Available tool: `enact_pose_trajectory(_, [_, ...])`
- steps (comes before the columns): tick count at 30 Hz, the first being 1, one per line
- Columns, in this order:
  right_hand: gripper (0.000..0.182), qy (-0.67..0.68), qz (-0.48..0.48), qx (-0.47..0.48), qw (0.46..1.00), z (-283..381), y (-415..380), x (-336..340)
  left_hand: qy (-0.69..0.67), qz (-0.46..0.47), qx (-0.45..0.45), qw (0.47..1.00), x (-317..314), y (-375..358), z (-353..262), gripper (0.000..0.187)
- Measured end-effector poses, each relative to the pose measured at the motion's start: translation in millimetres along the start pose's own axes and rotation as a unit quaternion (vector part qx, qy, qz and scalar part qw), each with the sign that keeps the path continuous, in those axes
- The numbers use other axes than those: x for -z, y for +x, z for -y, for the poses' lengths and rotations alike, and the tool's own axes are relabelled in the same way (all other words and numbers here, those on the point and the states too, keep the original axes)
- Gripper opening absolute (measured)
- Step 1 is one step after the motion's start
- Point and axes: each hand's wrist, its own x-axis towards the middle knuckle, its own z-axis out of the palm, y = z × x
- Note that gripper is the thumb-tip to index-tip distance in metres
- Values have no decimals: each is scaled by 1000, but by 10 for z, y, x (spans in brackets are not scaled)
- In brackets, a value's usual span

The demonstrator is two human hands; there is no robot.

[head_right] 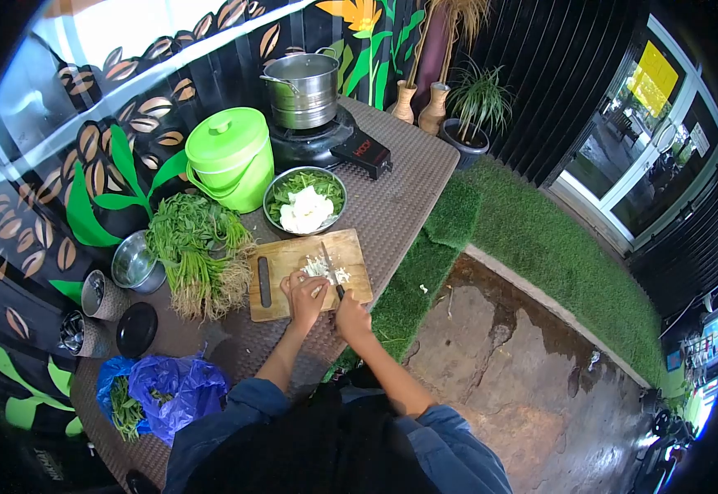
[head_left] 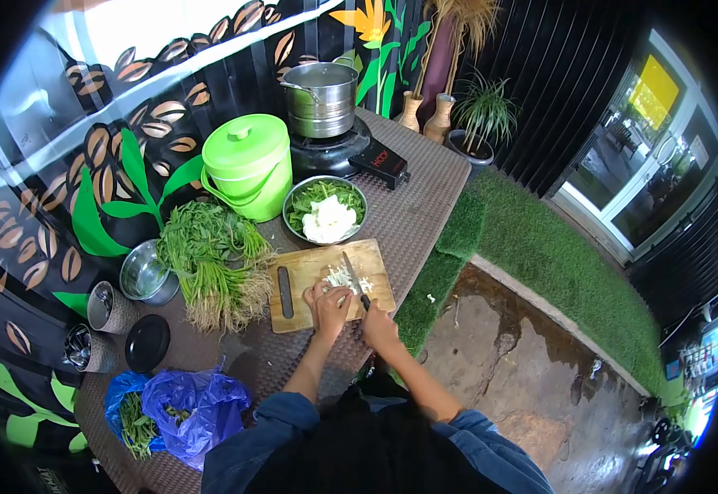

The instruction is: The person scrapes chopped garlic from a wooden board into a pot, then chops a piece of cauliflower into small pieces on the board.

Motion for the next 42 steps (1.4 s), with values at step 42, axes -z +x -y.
enact_pose_trajectory(42, [26,-1,-16,6,1000,67,-132,-91,-37,22,7,999,-2,-30,38,9])
